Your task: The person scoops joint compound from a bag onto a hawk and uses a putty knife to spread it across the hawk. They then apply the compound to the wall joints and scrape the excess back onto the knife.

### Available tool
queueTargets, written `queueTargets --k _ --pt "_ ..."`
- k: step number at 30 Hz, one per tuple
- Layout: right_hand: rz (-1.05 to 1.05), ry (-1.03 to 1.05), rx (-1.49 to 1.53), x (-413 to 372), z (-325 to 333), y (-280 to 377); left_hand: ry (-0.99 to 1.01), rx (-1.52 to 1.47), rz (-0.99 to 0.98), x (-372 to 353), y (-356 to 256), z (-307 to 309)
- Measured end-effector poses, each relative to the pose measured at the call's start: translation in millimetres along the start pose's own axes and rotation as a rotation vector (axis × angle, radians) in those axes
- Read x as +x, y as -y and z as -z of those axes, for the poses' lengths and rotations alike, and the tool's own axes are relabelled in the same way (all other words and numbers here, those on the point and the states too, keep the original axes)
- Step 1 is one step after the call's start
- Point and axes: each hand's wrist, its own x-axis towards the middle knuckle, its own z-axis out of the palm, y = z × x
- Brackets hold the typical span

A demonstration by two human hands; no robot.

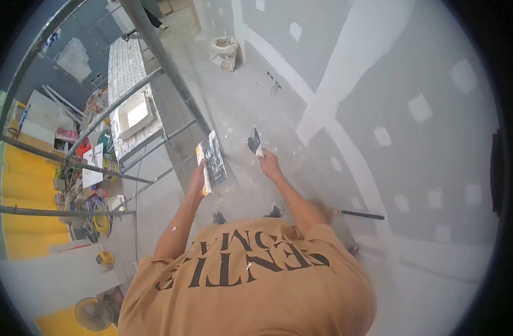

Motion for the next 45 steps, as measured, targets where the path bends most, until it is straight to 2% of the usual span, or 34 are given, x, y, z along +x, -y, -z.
queueTargets --k 3,6,8,9,11,12,13,15,16,17,19,21,23,30,32,33,35,39,41,42,44,45 --pt "-0.001 0.053 -0.001 3 15 19 -0.047 0.016 0.0 -6 -1 -1" --pt "-0.109 0.119 0.144 -10 28 46 -0.069 -0.026 0.018 1 6 1" --pt "0.281 -0.032 -0.101 -18 31 57 -0.059 -0.035 -0.013 -7 1 -10" --pt "0.283 -0.033 -0.099 -22 33 63 -0.059 -0.034 -0.016 -9 -4 -10" --pt "0.174 0.074 -0.451 -28 45 86 -0.191 0.328 -0.247 -8 -12 -7" --pt "0.173 0.071 -0.45 -26 45 87 -0.151 0.24 -0.476 3 -9 -2" --pt "0.192 0.064 -0.478 -24 45 86 -0.15 0.242 -0.477 -8 -26 -10" --pt "0.21 0.062 -0.506 -23 43 83 -0.157 0.969 -0.731 -51 -75 -38" --pt "0.244 0.058 -0.518 -21 41 80 -0.231 1.386 -0.691 -53 -81 -48" --pt "0.28 0.053 -0.529 -19 41 82 -0.233 1.386 -0.689 -49 -76 -52" --pt "0.263 0.088 -0.555 -15 45 97 -0.005 1.589 -0.921 -33 -58 -62" --pt "0.245 0.116 -0.584 -11 48 113 0.035 1.565 -0.879 -13 -25 -76" --pt "0.207 0.099 -0.559 -14 46 120 0.015 1.601 -1.105 12 10 -83" --pt "0.153 0.097 -0.564 -32 46 77 0.093 1.577 -1.049 74 40 -80" --pt "0.17 0.04 -0.575 -36 49 73 0.042 1.707 -0.628 79 28 -78" --pt "0.172 0.031 -0.577 -34 53 71 0.042 1.708 -0.637 79 23 -76" --pt "0.068 -0.004 -0.54 -35 61 63 0.019 1.513 -0.569 52 8 -71" --pt "0.154 0.006 -0.325 -29 81 40 -0.037 1.327 -0.505 68 14 -32" --pt "-0.299 0.224 0.269 -20 97 50 0.014 0.885 -0.734 111 40 3" --pt "-0.293 0.226 0.264 -10 100 51 0.01 0.88 -0.74 109 38 2" --pt "-0.157 0.172 0.293 8 104 55 0.037 0.556 -0.535 90 27 -5" --pt "-0.156 0.175 0.292 16 107 61 0.035 0.555 -0.535 79 19 -9"
